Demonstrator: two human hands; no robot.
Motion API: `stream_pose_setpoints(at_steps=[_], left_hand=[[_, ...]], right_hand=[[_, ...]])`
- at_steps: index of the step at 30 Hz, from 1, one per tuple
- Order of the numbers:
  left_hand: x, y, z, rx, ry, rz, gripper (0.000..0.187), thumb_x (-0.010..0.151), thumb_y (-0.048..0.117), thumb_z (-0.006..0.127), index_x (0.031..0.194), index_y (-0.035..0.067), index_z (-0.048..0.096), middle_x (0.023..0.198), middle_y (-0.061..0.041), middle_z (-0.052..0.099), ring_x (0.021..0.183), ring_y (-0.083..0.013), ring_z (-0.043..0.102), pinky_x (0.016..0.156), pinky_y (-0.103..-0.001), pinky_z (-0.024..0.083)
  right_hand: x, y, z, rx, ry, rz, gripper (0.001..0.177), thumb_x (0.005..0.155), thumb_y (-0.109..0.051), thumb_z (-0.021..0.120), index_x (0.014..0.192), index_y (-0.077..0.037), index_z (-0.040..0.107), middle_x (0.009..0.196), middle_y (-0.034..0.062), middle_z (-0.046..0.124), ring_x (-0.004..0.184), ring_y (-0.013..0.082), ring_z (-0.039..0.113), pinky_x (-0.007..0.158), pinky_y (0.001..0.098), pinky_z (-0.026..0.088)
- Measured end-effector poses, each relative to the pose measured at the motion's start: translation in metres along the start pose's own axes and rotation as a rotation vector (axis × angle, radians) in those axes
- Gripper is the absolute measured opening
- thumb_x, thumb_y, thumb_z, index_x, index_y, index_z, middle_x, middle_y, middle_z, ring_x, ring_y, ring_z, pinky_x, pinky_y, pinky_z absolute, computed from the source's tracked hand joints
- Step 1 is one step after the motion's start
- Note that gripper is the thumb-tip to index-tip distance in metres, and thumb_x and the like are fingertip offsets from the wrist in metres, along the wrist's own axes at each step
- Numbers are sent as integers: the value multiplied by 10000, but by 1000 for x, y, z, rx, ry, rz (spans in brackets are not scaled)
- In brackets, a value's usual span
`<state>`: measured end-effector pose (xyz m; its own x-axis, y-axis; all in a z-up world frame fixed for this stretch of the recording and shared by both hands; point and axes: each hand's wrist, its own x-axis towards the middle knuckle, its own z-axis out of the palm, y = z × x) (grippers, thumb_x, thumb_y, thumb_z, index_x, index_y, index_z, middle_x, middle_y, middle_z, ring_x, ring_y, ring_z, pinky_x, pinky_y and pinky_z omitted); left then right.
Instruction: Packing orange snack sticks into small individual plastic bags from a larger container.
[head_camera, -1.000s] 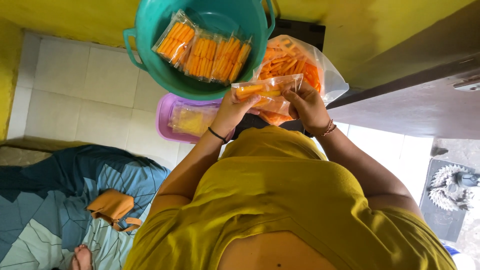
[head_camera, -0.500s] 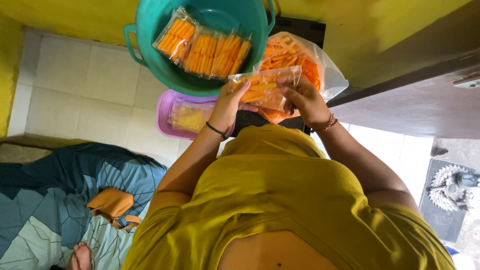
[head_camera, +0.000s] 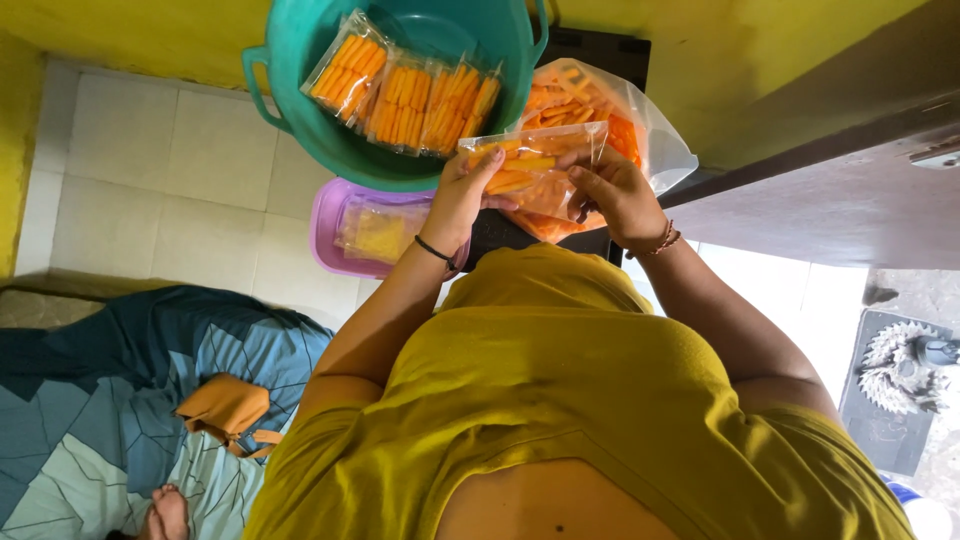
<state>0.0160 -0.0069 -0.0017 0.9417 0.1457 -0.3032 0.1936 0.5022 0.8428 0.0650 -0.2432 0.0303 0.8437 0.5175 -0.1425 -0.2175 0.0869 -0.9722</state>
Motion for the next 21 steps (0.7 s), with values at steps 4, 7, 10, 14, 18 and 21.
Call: stream_pose_setpoints(at_steps=[4,7,10,14,18,21], left_hand=[[-16,28,13,4,18,-18,486,901,306,818,1165,-53,623,1035,-227,748,753,-405,769,559,-508,678],[-8,18,8,0,24,-62,489,890,297,824,1180,-33,610,1040,-268,740,737,-430,759,553,-514,675],[-4,10,4,-24,15,-65,492,884,303,828,1170,-37,618,1020,-280,741,762,-435,760,562,-531,670],[-15,18,13,-31,23,-115,480,887,302,813,1160,-38,613,1035,-285,744,780,-443,757,568,-536,663],[-10,8,7,-12,13,-103,422,904,283,781,1139,-39,643,1005,-274,752,777,-415,764,543,-496,670],[34,-72,-48,-14,-3,-93,413,911,279,805,1132,-35,652,1005,-280,748,768,-421,763,530,-512,660]], right_hand=[[-1,-25,6,-75,-60,34,355,1042,-164,602,1290,90,582,894,211,701,640,236,720,549,303,577],[1,-47,15,-176,-171,48,349,1014,-99,540,1309,77,602,1192,253,689,681,170,704,557,268,564],[3,-55,18,-197,-265,144,339,1018,-74,520,1302,75,629,1200,275,696,680,212,729,550,303,586],[5,-73,22,-252,-335,234,361,1024,-89,519,1350,37,610,1301,265,663,754,246,758,545,307,604],[14,-61,13,-281,-380,309,349,1026,-112,543,1336,18,639,1307,258,669,851,303,775,567,334,619],[15,-77,21,-300,-411,304,367,1023,-119,552,1354,21,620,1302,276,667,870,319,774,574,351,628]])
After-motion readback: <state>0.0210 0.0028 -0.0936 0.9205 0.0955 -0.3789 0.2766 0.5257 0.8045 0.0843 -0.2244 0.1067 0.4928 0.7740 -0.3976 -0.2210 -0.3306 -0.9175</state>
